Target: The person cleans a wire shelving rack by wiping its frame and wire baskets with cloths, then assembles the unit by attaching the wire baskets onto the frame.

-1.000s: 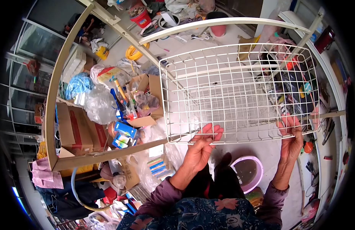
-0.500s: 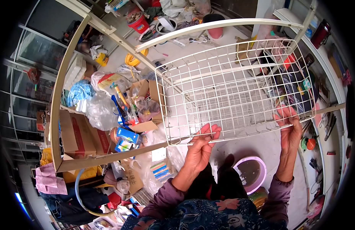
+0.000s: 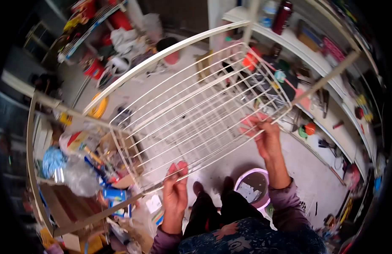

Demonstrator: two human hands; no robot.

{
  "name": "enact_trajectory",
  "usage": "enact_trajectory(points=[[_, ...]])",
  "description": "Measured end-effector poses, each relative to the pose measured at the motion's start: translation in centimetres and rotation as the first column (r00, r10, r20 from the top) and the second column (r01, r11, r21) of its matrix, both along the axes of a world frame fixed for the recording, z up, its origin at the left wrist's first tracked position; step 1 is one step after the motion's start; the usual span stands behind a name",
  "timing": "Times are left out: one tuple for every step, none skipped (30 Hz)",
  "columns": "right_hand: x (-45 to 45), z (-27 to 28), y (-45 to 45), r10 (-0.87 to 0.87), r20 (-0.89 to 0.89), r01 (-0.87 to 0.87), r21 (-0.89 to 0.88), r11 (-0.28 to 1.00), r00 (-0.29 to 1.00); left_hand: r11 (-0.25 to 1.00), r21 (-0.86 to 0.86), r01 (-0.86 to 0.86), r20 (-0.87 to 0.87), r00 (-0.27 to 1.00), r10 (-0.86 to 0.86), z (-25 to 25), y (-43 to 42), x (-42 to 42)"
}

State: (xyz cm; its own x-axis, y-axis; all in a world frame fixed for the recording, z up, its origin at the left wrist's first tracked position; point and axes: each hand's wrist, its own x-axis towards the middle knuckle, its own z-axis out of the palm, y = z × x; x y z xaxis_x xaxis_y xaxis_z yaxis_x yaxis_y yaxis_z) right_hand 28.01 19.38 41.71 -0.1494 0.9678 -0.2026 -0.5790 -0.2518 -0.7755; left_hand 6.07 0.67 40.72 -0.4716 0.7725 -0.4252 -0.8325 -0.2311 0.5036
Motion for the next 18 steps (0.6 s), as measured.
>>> enact_trajectory(points=[[-0.1, 0.7, 0.0, -0.03, 0.009, 0.03, 0.016, 0.999, 0.999, 1.0, 0.001, 0.002, 0.016, 1.0, -0.002, 0.3, 0.1, -0.1], [-0.3, 1.3, 0.0, -0.037, -0.025, 0.037, 0.004, 0.999, 0.999, 1.0, -0.002, -0.003, 0.027, 1.0, 0.003, 0.6, 0.2, -0.1], [-0.5, 1.7, 0.0, -0.039, -0.062, 0.038, -0.011, 0.999, 0.997, 1.0, 0.005, 0.015, 0.027, 1.0, -0.015, 0.7, 0.3, 0.0], [-0.7, 1.8, 0.1, -0.053, -0.063, 0.053, -0.005, 0.999, 0.997, 1.0, -0.002, 0.004, 0.026, 1.0, -0.004, 0.8, 0.3, 0.0], [-1.0, 1.9, 0.0, -0.056, -0.076, 0.056, -0.009, 0.998, 0.996, 1.0, -0.006, -0.009, 0.027, 1.0, 0.009, 0.8, 0.2, -0.1], [-0.9, 1.8, 0.2, -0.059, -0.09, 0.057, -0.015, 0.998, 0.994, 1.0, 0.0, 0.003, 0.026, 1.0, -0.003, 0.9, 0.2, 0.0], [-0.8, 1.2, 0.4, -0.027, -0.039, 0.028, 0.015, 0.999, 0.999, 1.0, 0.003, -0.003, 0.026, 1.0, 0.003, 1.0, 0.3, 0.0], [-0.7, 1.1, 0.5, -0.035, -0.041, 0.036, 0.021, 0.999, 0.999, 1.0, 0.005, -0.011, 0.026, 1.0, 0.011, 1.0, 0.4, 0.0], [-0.7, 0.9, 0.5, -0.029, -0.047, 0.03, 0.022, 0.999, 0.998, 1.0, 0.004, -0.013, 0.021, 1.0, 0.013, 1.1, 0.5, 0.1], [-0.7, 0.8, 0.5, -0.022, -0.053, 0.023, 0.02, 1.0, 0.998, 1.0, 0.005, -0.007, 0.021, 1.0, 0.007, 1.2, 0.5, 0.0], [-0.7, 0.6, 0.6, -0.015, -0.06, 0.017, 0.022, 1.0, 0.998, 1.0, 0.008, -0.009, 0.013, 1.0, 0.009, 1.2, 0.6, -0.1], [-0.8, 0.5, 0.3, -0.019, -0.061, 0.02, 0.025, 0.999, 0.998, 1.0, 0.014, -0.013, 0.003, 1.0, 0.013, 1.1, 0.4, -0.3], [-0.8, 0.6, 0.3, -0.023, -0.068, 0.024, 0.014, 1.0, 0.997, 1.0, 0.015, -0.011, 0.003, 1.0, 0.011, 1.1, 0.4, -0.2], [-0.9, 0.6, 0.2, -0.027, -0.076, 0.028, 0.004, 1.0, 0.997, 1.0, 0.013, -0.017, 0.0, 1.0, 0.017, 1.3, 0.4, -0.3], [-1.0, 0.6, 0.2, -0.03, -0.077, 0.031, 0.005, 1.0, 0.997, 1.0, 0.012, -0.023, -0.003, 1.0, 0.023, 1.4, 0.5, -0.4], [-1.0, 0.5, 0.3, -0.029, -0.075, 0.03, 0.007, 1.0, 0.997, 1.0, 0.014, -0.02, -0.003, 1.0, 0.02, 1.3, 0.5, -0.4], [-1.0, 0.6, 0.3, -0.029, -0.073, 0.03, 0.008, 1.0, 0.997, 1.0, 0.022, -0.02, 0.006, 1.0, 0.02, 1.2, 0.5, -0.4], [-1.0, 0.8, 0.4, -0.033, -0.074, 0.033, 0.009, 0.999, 0.997, 0.999, 0.029, -0.021, 0.016, 1.0, 0.02, 1.2, 0.5, -0.4]])
